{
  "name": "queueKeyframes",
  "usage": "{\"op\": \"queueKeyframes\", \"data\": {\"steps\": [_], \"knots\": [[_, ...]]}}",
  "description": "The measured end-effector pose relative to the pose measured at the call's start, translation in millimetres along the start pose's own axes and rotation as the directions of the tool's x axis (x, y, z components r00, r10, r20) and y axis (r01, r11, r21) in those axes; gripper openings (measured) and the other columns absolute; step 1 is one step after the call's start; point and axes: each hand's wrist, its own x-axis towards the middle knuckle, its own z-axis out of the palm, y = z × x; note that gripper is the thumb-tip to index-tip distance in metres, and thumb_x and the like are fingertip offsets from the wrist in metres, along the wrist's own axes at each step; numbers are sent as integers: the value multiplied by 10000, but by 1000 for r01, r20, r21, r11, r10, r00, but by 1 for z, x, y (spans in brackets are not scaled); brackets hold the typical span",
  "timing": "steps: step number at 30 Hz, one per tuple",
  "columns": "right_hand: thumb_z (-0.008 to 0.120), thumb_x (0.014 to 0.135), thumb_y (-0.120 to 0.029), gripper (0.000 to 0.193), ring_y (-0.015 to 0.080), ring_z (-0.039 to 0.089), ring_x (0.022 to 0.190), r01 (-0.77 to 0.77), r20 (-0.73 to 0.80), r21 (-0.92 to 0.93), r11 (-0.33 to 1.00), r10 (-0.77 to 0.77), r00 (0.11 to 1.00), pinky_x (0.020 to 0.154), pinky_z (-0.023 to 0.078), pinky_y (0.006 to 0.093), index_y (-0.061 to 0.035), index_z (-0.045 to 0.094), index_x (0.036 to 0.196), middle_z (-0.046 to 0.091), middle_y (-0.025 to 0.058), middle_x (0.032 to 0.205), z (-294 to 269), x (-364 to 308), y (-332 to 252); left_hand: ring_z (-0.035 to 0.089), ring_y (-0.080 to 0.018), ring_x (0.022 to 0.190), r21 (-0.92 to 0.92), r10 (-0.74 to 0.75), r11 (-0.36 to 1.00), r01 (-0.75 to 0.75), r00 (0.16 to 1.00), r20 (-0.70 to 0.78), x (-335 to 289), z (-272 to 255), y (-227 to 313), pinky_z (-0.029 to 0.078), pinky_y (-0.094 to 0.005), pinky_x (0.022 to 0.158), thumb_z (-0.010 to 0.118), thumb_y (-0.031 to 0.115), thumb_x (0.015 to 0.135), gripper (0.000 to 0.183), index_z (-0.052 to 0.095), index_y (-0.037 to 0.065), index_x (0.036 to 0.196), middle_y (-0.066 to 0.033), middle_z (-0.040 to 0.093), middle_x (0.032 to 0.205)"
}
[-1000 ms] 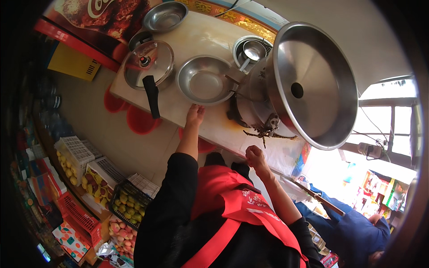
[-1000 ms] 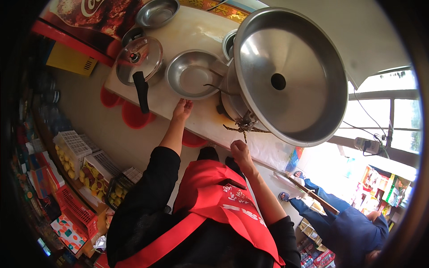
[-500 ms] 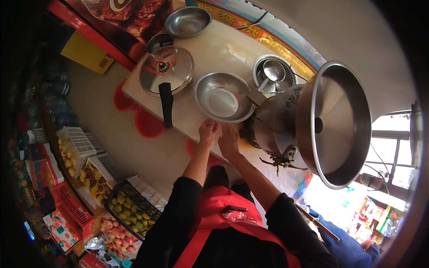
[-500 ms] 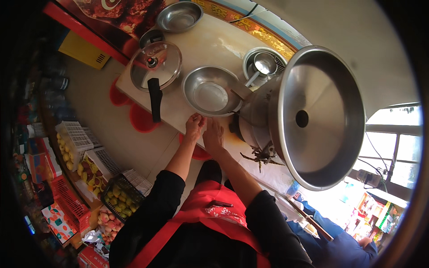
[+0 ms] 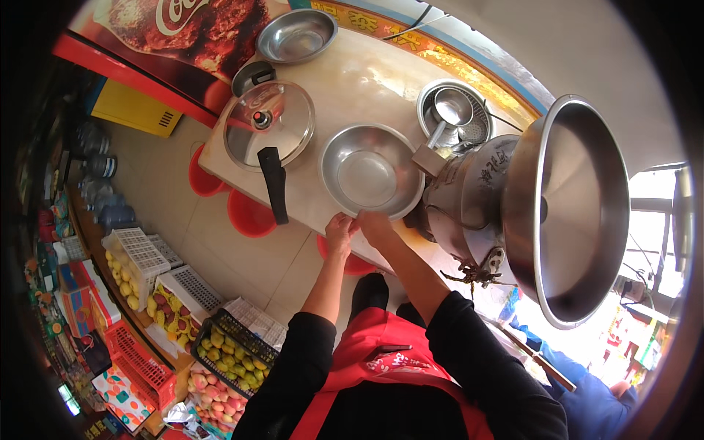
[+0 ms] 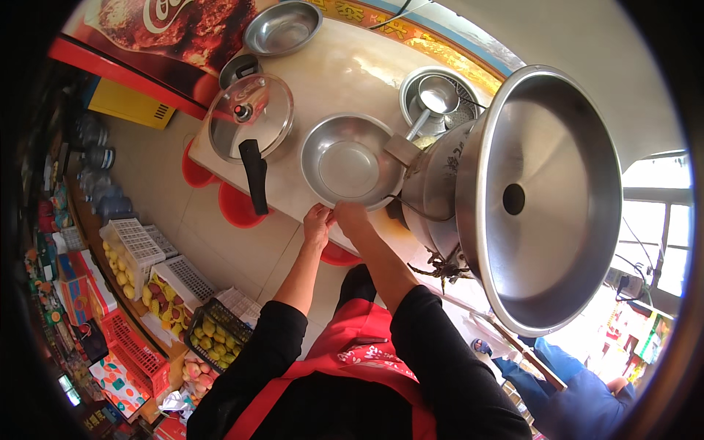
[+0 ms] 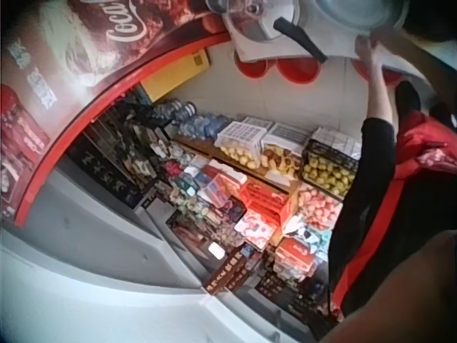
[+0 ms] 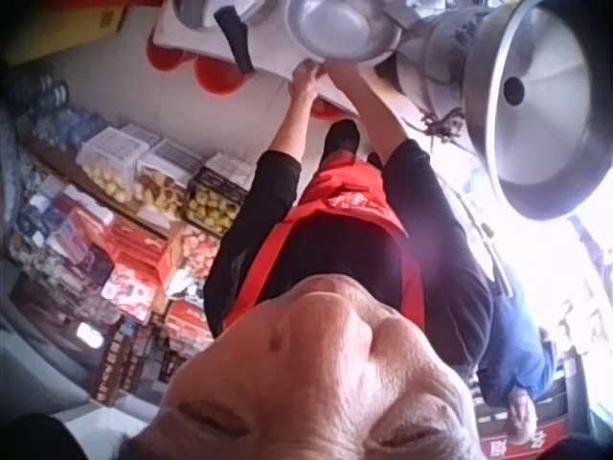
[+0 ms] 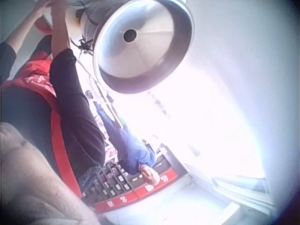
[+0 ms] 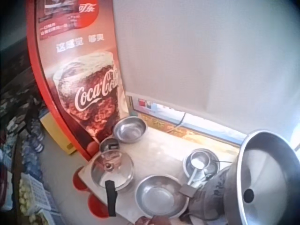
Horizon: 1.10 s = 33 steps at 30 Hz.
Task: The person assembles a multi-part food preparation machine on a counter, placing and securing several metal components including a funnel, base, and lid. They then move a pressure cooker and a metal bowl to a nearby refrigerator.
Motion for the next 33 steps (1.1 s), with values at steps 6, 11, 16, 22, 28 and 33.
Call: {"op": "queueKeyframes", "data": {"steps": [6,11,16,22,28,33], "knots": [[681,754,-107,218,326,686,789,60,109,-41,997,-55,993,641,542,415,-42,575,933,679,143,836,-12,0,-2,623,-145,876,-43,48,998,-44,995,92,-6,-7,-7,540,-329,827,636,108,926,150,593,69,1064,-37,637,963],[746,688,-128,315,261,649,881,-35,-101,-171,985,18,995,723,511,373,-85,581,953,642,81,896,-29,-6,-15,617,-194,981,-158,75,987,-39,971,227,-3,-4,-12,523,-369,897,603,201,960,267,548,71,1187,-83,620,1100],[714,705,-115,279,274,615,901,-118,-223,-5,993,114,968,754,475,413,-91,566,939,620,82,892,-54,-3,-9,588,-289,1099,-284,-112,948,142,986,120,3,1,-2,504,-421,945,495,485,979,557,409,78,1350,-172,559,1253],[631,758,-106,166,355,595,808,147,-585,296,944,58,809,675,450,446,-77,533,889,594,121,788,-103,-24,-23,597,-283,1076,-410,-91,876,253,922,376,13,3,3,519,-404,890,525,624,894,707,434,77,1333,-167,565,1256],[552,785,-78,176,380,591,757,330,-576,477,815,6,818,642,450,462,-47,558,958,578,152,783,-139,-139,-40,613,-289,1088,-338,-105,920,199,955,278,35,-3,2,527,-400,882,615,497,900,582,499,64,1270,-150,600,1221],[540,823,-62,253,329,620,899,232,-587,460,857,98,804,803,481,455,-94,587,1070,632,121,969,-131,-256,-11,621,-291,1069,-217,-185,948,233,957,223,55,3,12,530,-409,870,628,457,901,529,519,70,1245,-147,613,1196]]}}
